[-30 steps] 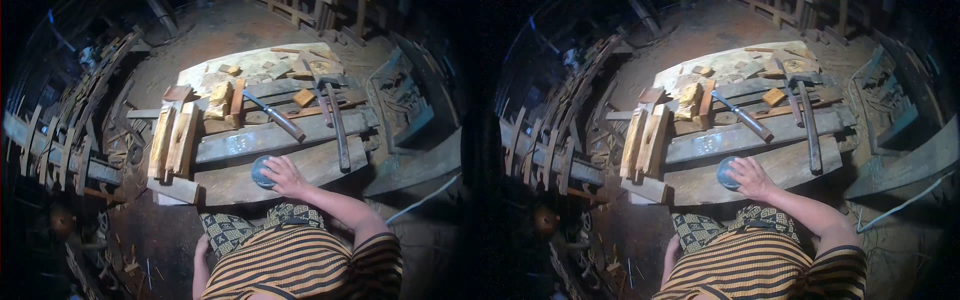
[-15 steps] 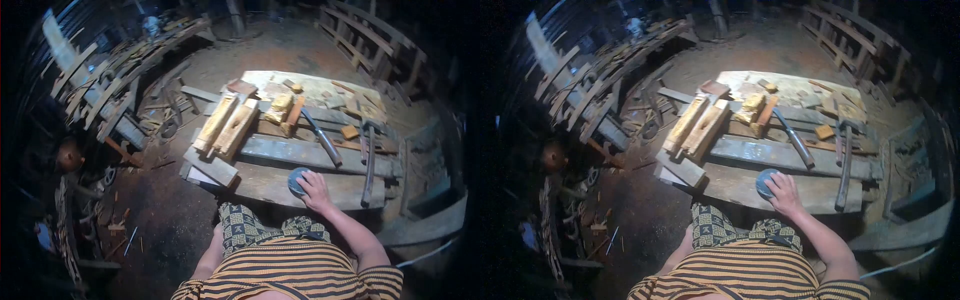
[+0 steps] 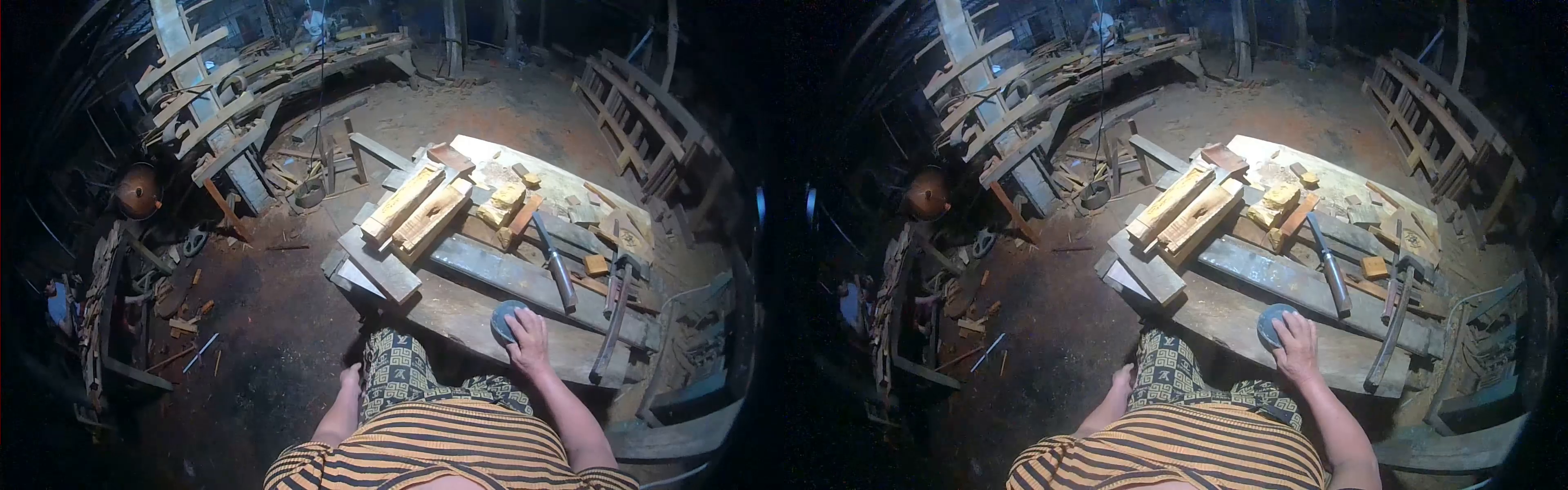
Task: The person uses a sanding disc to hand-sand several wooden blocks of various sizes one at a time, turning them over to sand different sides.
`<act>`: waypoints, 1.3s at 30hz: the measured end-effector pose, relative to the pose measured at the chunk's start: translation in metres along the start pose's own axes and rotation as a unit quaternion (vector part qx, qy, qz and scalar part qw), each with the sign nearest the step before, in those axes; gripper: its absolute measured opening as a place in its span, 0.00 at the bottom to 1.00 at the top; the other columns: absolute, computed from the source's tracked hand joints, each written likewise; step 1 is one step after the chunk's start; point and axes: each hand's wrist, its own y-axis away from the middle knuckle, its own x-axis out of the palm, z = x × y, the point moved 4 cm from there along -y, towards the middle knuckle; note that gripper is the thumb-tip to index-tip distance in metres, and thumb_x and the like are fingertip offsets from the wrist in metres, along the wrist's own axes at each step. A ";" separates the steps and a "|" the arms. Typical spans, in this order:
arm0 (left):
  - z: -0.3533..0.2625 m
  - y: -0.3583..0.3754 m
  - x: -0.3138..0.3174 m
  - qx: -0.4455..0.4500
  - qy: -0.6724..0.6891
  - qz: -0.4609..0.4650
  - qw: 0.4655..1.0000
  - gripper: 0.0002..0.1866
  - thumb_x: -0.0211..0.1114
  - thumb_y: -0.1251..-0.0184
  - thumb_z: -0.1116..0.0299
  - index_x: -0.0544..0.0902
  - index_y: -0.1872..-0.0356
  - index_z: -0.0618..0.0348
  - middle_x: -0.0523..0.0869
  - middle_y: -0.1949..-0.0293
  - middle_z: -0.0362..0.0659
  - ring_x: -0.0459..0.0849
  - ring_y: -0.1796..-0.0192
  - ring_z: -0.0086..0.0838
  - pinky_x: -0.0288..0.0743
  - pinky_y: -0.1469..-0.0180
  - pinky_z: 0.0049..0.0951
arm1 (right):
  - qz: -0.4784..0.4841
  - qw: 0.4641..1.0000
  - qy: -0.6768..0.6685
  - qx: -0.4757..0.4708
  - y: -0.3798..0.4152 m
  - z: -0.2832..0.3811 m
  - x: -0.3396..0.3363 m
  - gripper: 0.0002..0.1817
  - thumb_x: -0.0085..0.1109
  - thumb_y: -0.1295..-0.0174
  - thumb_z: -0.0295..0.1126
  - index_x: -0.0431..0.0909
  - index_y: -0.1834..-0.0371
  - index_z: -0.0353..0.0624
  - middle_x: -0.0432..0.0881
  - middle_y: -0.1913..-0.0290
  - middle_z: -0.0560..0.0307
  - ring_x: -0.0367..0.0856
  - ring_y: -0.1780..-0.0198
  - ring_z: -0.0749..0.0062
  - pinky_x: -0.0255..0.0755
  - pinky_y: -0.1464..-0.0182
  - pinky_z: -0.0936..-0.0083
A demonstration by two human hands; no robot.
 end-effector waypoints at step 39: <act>0.005 0.125 0.035 -0.142 0.110 0.202 0.963 0.15 0.53 0.32 0.58 0.82 0.61 0.58 0.86 0.70 0.46 0.83 0.76 0.32 0.80 0.73 0.35 | -0.006 1.000 0.013 -0.016 -0.001 0.002 -0.002 0.30 0.64 0.57 0.30 0.74 0.43 0.46 0.70 0.39 0.48 0.64 0.34 0.50 0.54 0.32 0.52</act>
